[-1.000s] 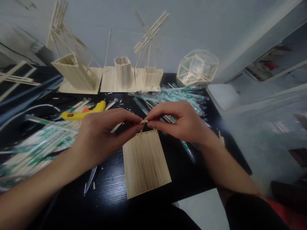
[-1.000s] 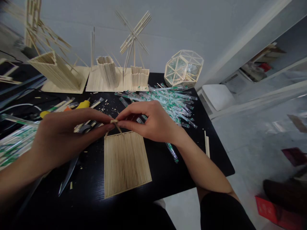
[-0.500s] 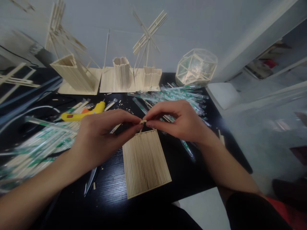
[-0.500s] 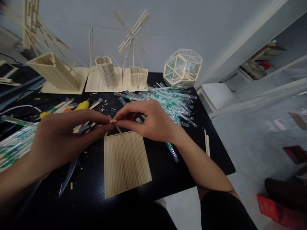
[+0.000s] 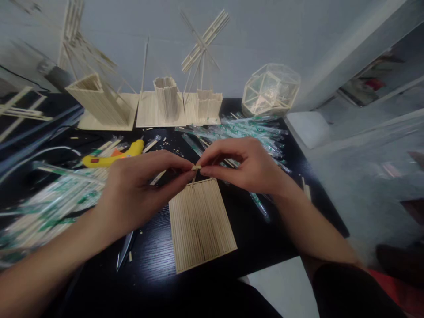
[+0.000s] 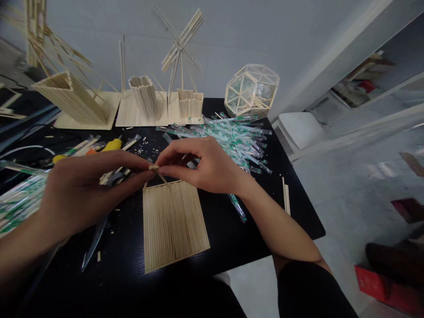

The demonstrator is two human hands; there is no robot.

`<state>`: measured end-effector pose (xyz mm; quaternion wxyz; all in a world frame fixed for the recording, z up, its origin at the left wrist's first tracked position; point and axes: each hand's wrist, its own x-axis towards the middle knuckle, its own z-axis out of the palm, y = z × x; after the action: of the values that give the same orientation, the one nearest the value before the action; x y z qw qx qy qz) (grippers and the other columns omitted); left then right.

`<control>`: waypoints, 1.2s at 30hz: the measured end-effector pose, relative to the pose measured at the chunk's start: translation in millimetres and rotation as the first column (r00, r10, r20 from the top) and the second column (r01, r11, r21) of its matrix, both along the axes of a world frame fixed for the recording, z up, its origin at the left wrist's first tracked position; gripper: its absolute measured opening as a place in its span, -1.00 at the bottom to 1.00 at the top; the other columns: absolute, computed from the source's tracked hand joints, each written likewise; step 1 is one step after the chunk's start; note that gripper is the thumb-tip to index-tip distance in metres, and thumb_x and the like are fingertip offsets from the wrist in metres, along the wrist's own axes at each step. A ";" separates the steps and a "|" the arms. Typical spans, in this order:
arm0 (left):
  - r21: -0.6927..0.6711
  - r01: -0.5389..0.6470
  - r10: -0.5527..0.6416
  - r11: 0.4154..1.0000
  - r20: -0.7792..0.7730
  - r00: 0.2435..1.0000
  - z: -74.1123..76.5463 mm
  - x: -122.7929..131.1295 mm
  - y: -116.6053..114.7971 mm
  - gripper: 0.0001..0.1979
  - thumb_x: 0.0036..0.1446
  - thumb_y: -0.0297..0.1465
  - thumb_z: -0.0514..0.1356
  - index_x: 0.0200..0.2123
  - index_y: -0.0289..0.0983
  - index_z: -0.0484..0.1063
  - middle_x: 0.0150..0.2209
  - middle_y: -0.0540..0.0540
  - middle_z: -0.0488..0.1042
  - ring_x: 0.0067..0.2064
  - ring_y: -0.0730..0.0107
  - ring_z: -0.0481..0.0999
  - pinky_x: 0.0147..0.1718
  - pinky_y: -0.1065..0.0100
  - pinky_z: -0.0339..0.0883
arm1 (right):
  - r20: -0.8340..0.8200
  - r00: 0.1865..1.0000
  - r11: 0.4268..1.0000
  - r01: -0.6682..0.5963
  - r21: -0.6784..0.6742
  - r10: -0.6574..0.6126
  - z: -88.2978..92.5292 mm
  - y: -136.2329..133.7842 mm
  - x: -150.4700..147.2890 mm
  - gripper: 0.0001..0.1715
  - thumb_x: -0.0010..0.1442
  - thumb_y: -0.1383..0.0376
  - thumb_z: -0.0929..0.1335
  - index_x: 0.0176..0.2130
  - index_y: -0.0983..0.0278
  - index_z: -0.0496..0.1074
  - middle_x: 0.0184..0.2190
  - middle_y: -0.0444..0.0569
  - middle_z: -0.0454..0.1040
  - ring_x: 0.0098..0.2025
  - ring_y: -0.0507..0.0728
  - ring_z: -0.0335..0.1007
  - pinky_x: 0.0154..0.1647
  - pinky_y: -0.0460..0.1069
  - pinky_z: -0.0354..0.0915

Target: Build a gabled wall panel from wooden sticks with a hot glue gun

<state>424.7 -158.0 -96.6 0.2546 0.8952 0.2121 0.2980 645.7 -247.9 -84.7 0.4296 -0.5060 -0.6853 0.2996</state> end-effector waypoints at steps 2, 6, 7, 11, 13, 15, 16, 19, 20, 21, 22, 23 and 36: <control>0.003 0.000 0.000 1.000 0.011 1.000 0.1 0.4 -0.1 -0.91 0.29 -0.32 0.30 -0.27 -0.12 0.63 -0.34 0.05 0.67 -0.41 0.44 0.59 -0.42 0.41 0.43 | -0.012 1.000 1.000 -0.006 0.002 0.006 -0.5 0.1 -0.2 -0.94 0.26 0.35 0.51 -0.22 0.30 0.61 -0.32 -0.09 0.65 -0.29 0.02 0.57 -0.20 -0.08 0.46; 0.001 0.010 -0.010 1.000 0.011 1.000 1.0 0.8 -0.2 -0.91 0.29 -0.32 0.29 -0.27 -0.13 0.62 -0.35 0.05 0.66 -0.41 0.44 0.59 -0.45 0.41 0.41 | -0.024 1.000 1.000 -0.009 -0.003 0.008 -0.4 0.2 -1.2 -0.96 0.26 0.37 0.50 -0.23 0.30 0.61 -0.31 -0.08 0.65 -0.29 0.03 0.57 -0.21 -0.07 0.46; 0.003 0.009 -0.009 1.000 0.011 1.000 1.0 0.8 -0.2 -0.91 0.29 -0.32 0.29 -0.27 -0.12 0.62 -0.35 0.05 0.66 -0.41 0.44 0.59 -0.45 0.41 0.41 | -0.029 1.000 1.000 -0.009 -0.006 0.009 -0.4 0.1 -1.4 -0.97 0.26 0.37 0.50 -0.23 0.29 0.60 -0.31 -0.08 0.65 -0.29 0.03 0.57 -0.20 -0.07 0.45; -0.004 -0.002 0.002 1.000 0.006 1.000 0.4 0.5 -0.5 -0.92 0.30 -0.32 0.30 -0.26 -0.12 0.61 -0.33 0.05 0.67 -0.40 0.45 0.58 -0.44 0.40 0.41 | -0.043 0.999 1.000 -0.012 -0.015 0.011 -0.7 0.2 -1.7 -0.96 0.27 0.36 0.50 -0.22 0.30 0.60 -0.31 -0.08 0.64 -0.29 0.02 0.56 -0.20 -0.07 0.45; -0.007 -0.006 0.006 1.000 0.004 1.000 0.1 0.9 -0.7 -0.92 0.30 -0.32 0.30 -0.26 -0.12 0.61 -0.34 0.05 0.66 -0.40 0.45 0.58 -0.44 0.40 0.41 | -0.046 0.999 1.000 -0.014 -0.021 0.013 -1.2 0.3 -1.6 -0.95 0.27 0.36 0.50 -0.22 0.31 0.60 -0.31 -0.09 0.64 -0.29 0.02 0.56 -0.20 -0.07 0.45; -0.009 -0.004 0.004 1.000 0.004 1.000 0.1 1.5 -0.7 -0.92 0.30 -0.33 0.29 -0.27 -0.13 0.61 -0.34 0.05 0.66 -0.39 0.45 0.59 -0.44 0.40 0.41 | -0.050 0.999 1.000 -0.016 -0.024 0.015 -1.8 0.5 -1.4 -0.94 0.27 0.35 0.50 -0.22 0.31 0.60 -0.32 -0.09 0.64 -0.29 0.03 0.57 -0.20 -0.06 0.45; -0.012 0.000 0.000 1.000 0.006 1.000 0.1 1.7 -0.7 -0.91 0.30 -0.33 0.29 -0.27 -0.13 0.61 -0.34 0.05 0.66 -0.39 0.45 0.59 -0.44 0.39 0.41 | -0.051 0.999 0.999 -0.017 -0.027 0.016 -2.1 0.6 -1.2 -0.94 0.27 0.34 0.51 -0.21 0.31 0.60 -0.32 -0.09 0.64 -0.29 0.03 0.57 -0.19 -0.06 0.45; -0.028 0.014 -0.014 1.000 0.008 1.000 0.4 2.2 -0.7 -0.91 0.30 -0.34 0.28 -0.27 -0.14 0.60 -0.34 0.05 0.66 -0.39 0.45 0.59 -0.45 0.40 0.41 | -0.054 0.998 0.999 -0.017 -0.035 0.015 -2.7 0.9 -0.9 -0.93 0.28 0.33 0.50 -0.21 0.30 0.60 -0.32 -0.09 0.64 -0.28 0.03 0.57 -0.20 -0.06 0.45; -0.033 0.015 -0.014 0.999 0.009 1.000 0.5 2.2 -0.7 -0.92 0.30 -0.34 0.29 -0.26 -0.14 0.60 -0.34 0.05 0.66 -0.39 0.45 0.59 -0.45 0.40 0.41 | -0.054 0.998 0.999 -0.016 -0.037 0.014 -2.8 1.0 -0.9 -0.93 0.28 0.33 0.50 -0.21 0.30 0.60 -0.31 -0.09 0.64 -0.28 0.03 0.57 -0.20 -0.06 0.45; -0.037 0.014 -0.014 0.999 0.008 1.000 0.7 2.2 -0.8 -0.92 0.30 -0.34 0.29 -0.26 -0.14 0.60 -0.33 0.05 0.66 -0.38 0.45 0.59 -0.45 0.39 0.41 | -0.053 0.998 0.999 -0.016 -0.039 0.014 -2.8 1.0 -0.8 -0.93 0.27 0.33 0.50 -0.21 0.30 0.60 -0.32 -0.09 0.64 -0.28 0.03 0.57 -0.21 -0.06 0.44; -0.038 0.013 -0.012 0.999 0.009 1.000 0.9 2.2 -0.9 -0.92 0.30 -0.35 0.28 -0.26 -0.13 0.60 -0.33 0.05 0.66 -0.38 0.44 0.59 -0.44 0.39 0.41 | -0.053 0.998 0.999 -0.016 -0.039 0.014 -2.7 1.0 -0.8 -0.93 0.27 0.33 0.51 -0.21 0.30 0.60 -0.32 -0.09 0.64 -0.28 0.03 0.57 -0.21 -0.06 0.44; -0.038 0.011 -0.010 0.999 0.010 1.000 1.1 2.2 -1.0 -0.92 0.30 -0.35 0.28 -0.26 -0.13 0.60 -0.34 0.05 0.66 -0.38 0.44 0.59 -0.44 0.39 0.41 | -0.054 0.998 0.999 -0.016 -0.038 0.014 -2.6 0.9 -0.7 -0.93 0.27 0.33 0.51 -0.21 0.30 0.60 -0.32 -0.09 0.64 -0.29 0.03 0.57 -0.21 -0.06 0.44; -0.046 0.020 -0.019 0.999 0.019 1.000 -7.3 2.2 1.6 -0.96 0.29 -0.33 0.32 -0.25 -0.12 0.58 -0.31 0.08 0.66 -0.36 0.45 0.60 -0.41 0.39 0.41 | -0.079 0.997 0.999 -0.022 -0.043 0.019 -3.0 0.6 2.5 -0.77 0.18 0.26 0.58 -0.17 0.30 0.60 -0.27 -0.07 0.65 -0.26 0.06 0.59 -0.18 -0.03 0.49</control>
<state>426.8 -156.3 -103.9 0.2801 0.8883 0.2078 0.2987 648.2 -247.3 -87.7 0.4418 -0.4962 -0.6663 0.3385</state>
